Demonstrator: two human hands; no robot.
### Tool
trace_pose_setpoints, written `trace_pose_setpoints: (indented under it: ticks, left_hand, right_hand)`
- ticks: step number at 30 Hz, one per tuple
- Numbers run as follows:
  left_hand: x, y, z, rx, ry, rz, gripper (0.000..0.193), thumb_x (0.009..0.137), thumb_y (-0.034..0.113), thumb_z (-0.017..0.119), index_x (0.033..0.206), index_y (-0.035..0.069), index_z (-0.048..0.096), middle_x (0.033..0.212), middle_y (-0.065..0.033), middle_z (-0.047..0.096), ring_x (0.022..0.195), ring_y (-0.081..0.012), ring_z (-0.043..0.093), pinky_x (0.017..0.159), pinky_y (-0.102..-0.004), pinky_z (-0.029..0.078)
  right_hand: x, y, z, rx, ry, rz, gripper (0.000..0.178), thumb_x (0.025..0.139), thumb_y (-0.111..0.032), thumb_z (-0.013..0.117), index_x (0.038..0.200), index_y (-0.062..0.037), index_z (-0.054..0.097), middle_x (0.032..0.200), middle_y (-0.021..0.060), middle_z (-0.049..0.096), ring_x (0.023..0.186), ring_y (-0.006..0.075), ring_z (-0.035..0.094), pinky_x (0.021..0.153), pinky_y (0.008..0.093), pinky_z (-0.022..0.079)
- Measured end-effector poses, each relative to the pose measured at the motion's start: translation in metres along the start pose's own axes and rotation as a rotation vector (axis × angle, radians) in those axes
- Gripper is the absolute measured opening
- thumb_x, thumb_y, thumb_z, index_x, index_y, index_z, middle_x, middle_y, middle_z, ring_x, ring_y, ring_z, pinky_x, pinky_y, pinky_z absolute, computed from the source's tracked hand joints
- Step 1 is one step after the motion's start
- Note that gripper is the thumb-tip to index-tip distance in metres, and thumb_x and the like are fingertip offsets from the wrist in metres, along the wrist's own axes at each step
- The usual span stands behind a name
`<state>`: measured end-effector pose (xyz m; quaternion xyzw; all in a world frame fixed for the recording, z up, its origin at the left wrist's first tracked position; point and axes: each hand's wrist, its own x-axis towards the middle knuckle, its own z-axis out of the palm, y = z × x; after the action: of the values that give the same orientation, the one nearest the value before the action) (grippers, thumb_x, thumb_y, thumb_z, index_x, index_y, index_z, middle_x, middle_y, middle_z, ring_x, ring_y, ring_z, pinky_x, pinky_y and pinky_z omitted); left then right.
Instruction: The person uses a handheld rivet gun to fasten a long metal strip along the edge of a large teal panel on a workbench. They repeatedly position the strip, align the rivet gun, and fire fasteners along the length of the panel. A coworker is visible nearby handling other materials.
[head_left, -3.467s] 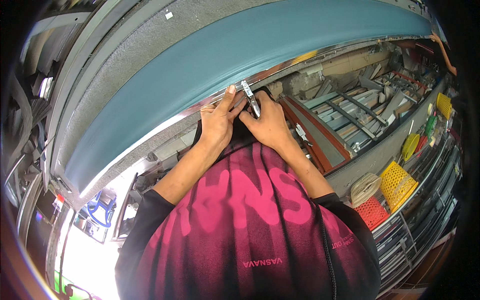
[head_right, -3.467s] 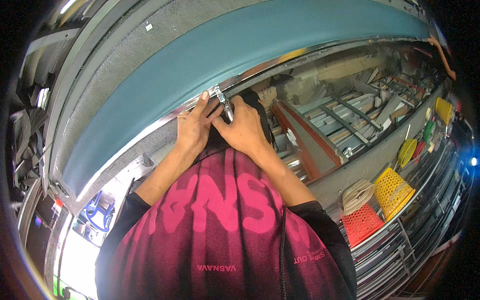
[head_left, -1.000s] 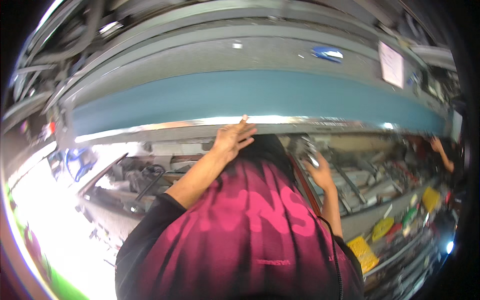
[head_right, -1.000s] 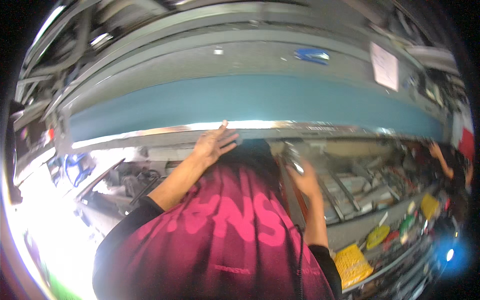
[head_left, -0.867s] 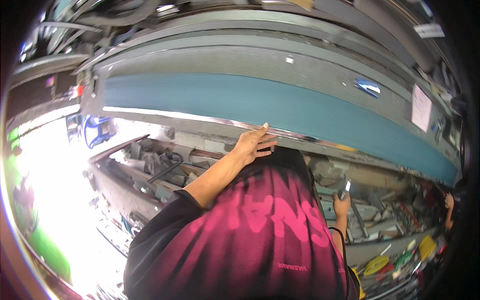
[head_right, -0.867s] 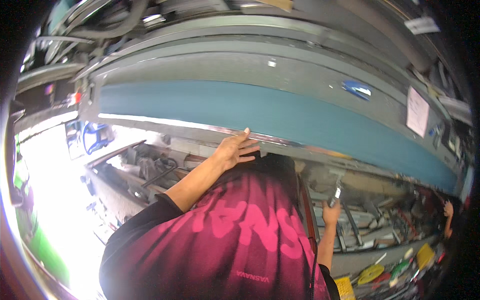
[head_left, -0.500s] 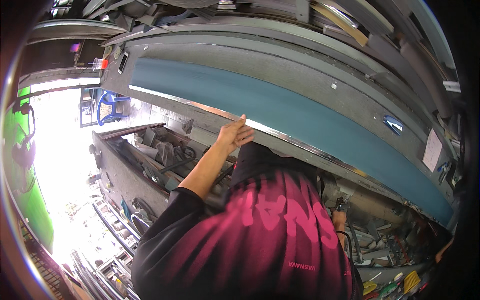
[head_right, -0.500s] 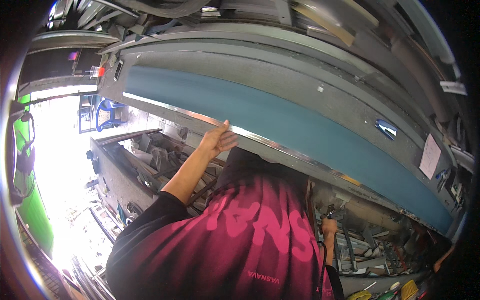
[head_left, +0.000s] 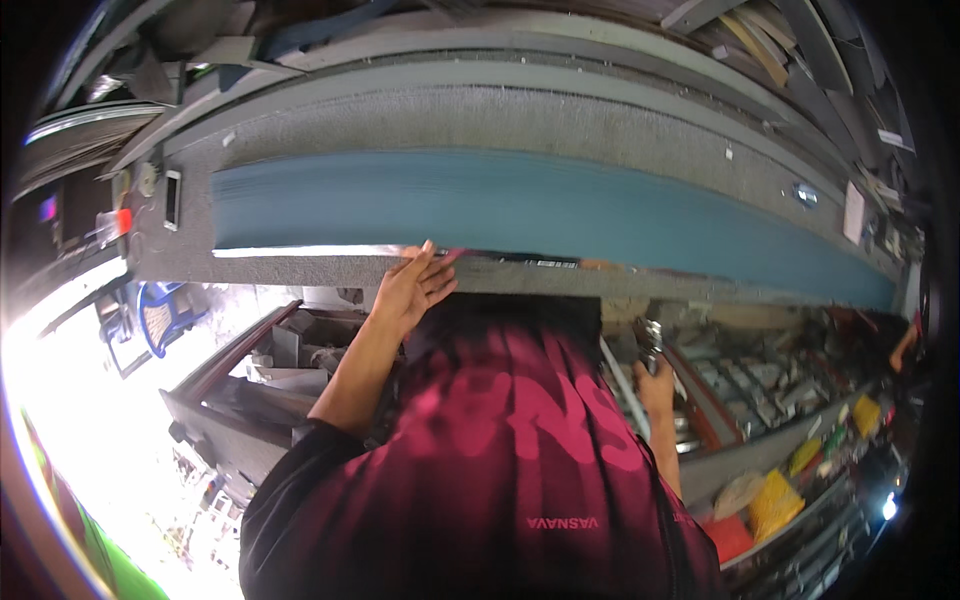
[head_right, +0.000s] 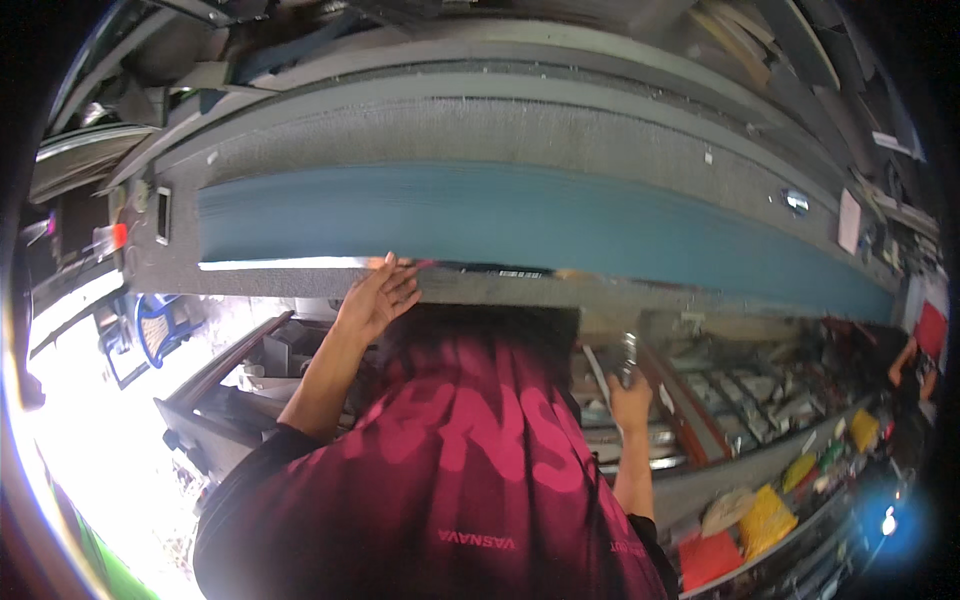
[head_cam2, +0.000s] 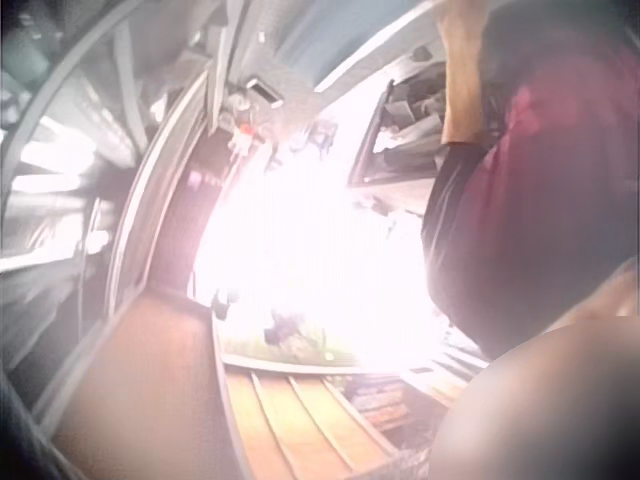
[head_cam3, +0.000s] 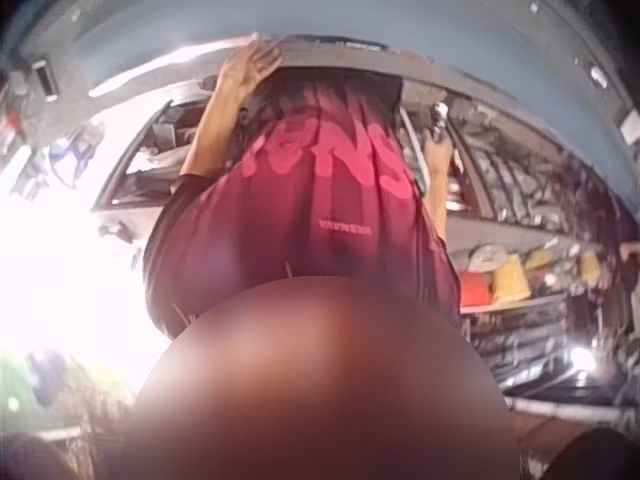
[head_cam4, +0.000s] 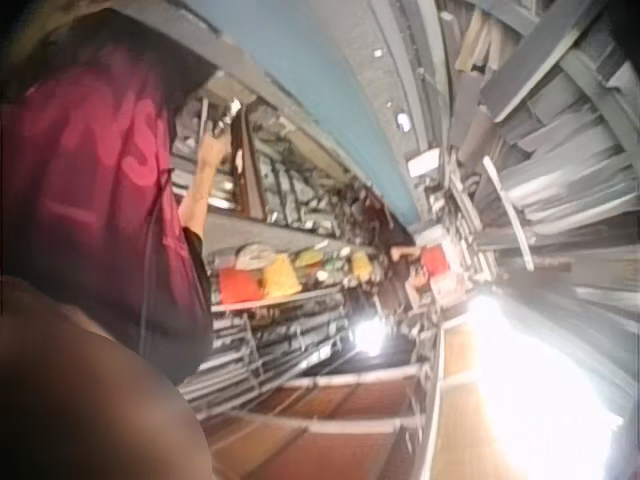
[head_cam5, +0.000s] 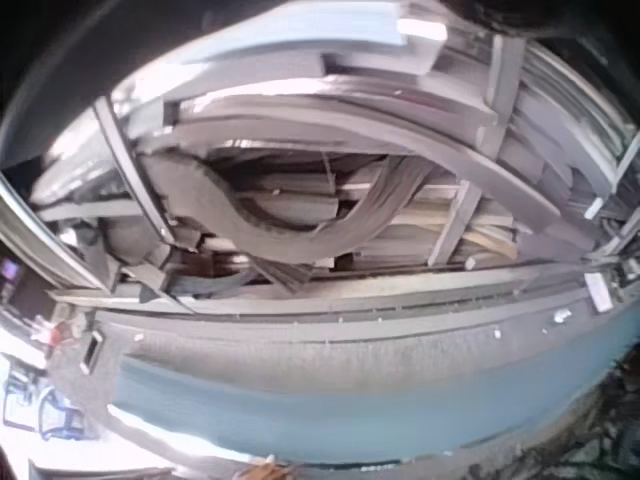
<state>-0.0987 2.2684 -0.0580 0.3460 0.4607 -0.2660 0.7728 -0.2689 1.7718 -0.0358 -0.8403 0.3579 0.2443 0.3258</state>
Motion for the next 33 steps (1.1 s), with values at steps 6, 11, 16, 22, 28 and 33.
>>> trace_pose_setpoints:
  ticks: [6,11,16,22,28,33]
  left_hand:
    - [0.002,0.017,0.004,-0.018,-0.090,-0.145,0.030,0.100,0.029,0.087,0.118,0.013,0.069,0.124,-0.0076,0.071,0.108,-0.0199,0.067,0.103,-0.0429,0.062]
    - [-0.005,0.025,0.011,-0.034,0.001,-0.150,0.034,0.098,0.031,0.089,0.118,0.013,0.069,0.123,-0.0039,0.069,0.107,-0.0167,0.064,0.103,-0.0395,0.060]
    - [0.003,0.033,0.005,0.038,0.064,-0.177,0.040,0.094,0.033,0.092,0.118,0.012,0.068,0.117,-0.0024,0.068,0.100,-0.0149,0.064,0.094,-0.0361,0.063]
    - [0.004,0.029,0.008,0.066,0.066,-0.139,0.039,0.094,0.030,0.092,0.116,0.009,0.068,0.112,-0.0020,0.069,0.089,-0.0136,0.066,0.079,-0.0299,0.062]
    - [-0.003,0.026,0.016,0.049,0.095,-0.074,0.032,0.096,0.025,0.091,0.112,0.006,0.071,0.106,-0.0048,0.073,0.088,-0.0143,0.069,0.074,-0.0293,0.061]
    - [0.004,0.031,0.017,0.056,0.059,-0.108,0.030,0.097,0.022,0.090,0.111,0.005,0.071,0.105,-0.0054,0.073,0.082,-0.0138,0.064,0.068,-0.0282,0.055]
  right_hand:
    - [-0.092,-0.164,0.076,-0.018,-0.177,-0.266,0.050,0.096,-0.038,0.076,0.119,0.0056,0.072,0.103,0.0322,0.076,0.102,0.0516,0.074,0.089,0.0528,0.056]
    - [-0.104,-0.256,0.135,0.007,-0.191,-0.267,0.048,0.097,-0.042,0.076,0.113,0.0031,0.072,0.095,0.0309,0.075,0.098,0.0545,0.073,0.088,0.0571,0.056]
    - [-0.107,-0.268,0.178,-0.015,-0.138,-0.212,0.055,0.097,-0.047,0.074,0.112,0.0056,0.071,0.109,0.0340,0.073,0.107,0.0552,0.071,0.095,0.0577,0.055]
    - [-0.101,-0.270,0.203,0.008,-0.177,-0.169,0.066,0.097,-0.056,0.071,0.124,0.0052,0.071,0.109,0.0345,0.076,0.111,0.0532,0.073,0.096,0.0552,0.055]
    - [-0.100,-0.290,0.211,0.046,-0.236,-0.235,0.066,0.098,-0.056,0.070,0.117,0.0071,0.071,0.106,0.0353,0.075,0.108,0.0535,0.073,0.092,0.0536,0.056]
    - [-0.098,-0.307,0.213,0.031,-0.275,-0.124,0.069,0.097,-0.053,0.069,0.118,0.0125,0.071,0.114,0.0411,0.073,0.117,0.0556,0.071,0.101,0.0562,0.054]
